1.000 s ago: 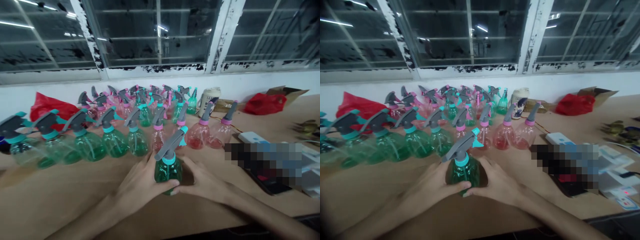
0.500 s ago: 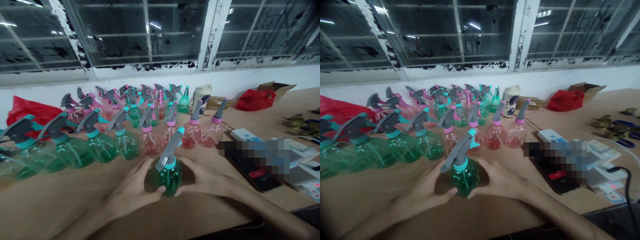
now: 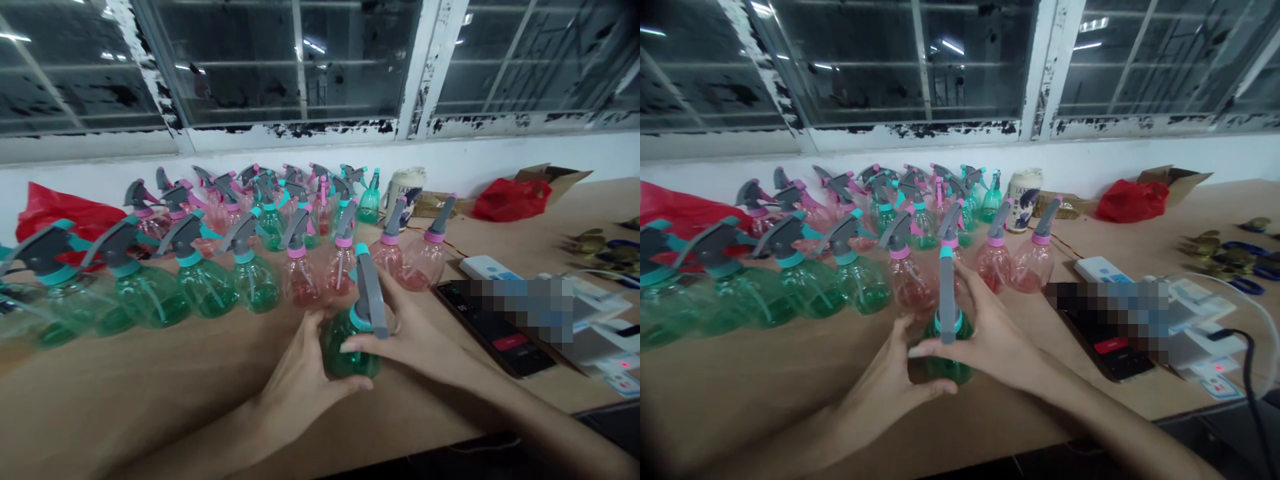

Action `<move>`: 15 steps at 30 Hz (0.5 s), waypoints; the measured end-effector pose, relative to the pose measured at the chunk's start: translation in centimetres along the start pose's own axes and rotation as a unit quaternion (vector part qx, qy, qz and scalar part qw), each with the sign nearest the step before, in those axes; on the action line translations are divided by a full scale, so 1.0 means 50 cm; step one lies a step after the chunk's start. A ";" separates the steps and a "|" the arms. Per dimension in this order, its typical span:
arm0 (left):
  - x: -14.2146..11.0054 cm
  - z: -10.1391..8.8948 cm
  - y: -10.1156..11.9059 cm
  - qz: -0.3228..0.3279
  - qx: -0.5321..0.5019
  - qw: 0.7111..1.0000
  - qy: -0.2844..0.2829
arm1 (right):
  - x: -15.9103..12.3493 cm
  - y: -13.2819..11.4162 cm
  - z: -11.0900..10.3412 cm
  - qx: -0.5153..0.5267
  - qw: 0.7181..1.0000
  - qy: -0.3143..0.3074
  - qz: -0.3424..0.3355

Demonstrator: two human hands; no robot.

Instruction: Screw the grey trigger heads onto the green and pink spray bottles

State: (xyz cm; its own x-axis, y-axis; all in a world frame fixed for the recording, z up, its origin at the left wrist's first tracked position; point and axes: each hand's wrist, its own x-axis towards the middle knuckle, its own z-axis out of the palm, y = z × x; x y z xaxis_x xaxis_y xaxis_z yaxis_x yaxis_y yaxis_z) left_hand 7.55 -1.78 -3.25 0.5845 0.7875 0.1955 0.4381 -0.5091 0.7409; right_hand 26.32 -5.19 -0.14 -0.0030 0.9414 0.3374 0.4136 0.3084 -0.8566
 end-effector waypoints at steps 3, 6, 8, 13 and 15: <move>-0.006 0.020 0.000 -0.009 -0.001 1.000 -0.005 | 0.015 0.000 0.016 -0.003 1.000 0.020 -0.018; -0.019 0.026 -0.003 0.011 0.000 1.000 -0.020 | 0.022 0.002 0.016 -0.042 0.997 0.050 -0.045; -0.028 0.023 -0.009 0.034 -0.007 0.998 -0.052 | 0.020 -0.002 0.008 -0.047 0.996 0.048 -0.054; -0.012 0.015 -0.038 0.054 0.017 0.995 -0.088 | -0.004 -0.029 -0.032 -0.052 0.997 0.044 -0.037; 0.016 0.029 -0.046 0.102 0.077 0.988 -0.092 | -0.021 -0.036 -0.052 -0.067 0.996 0.054 -0.023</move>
State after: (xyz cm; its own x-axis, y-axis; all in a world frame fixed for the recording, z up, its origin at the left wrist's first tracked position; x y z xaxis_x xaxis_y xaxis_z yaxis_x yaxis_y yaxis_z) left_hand 7.99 -0.48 -5.74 0.7793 0.5940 0.1996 0.3889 -0.7082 0.5892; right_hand 27.98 -7.09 2.05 0.0706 0.9044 0.4208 0.5328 0.3225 -0.7824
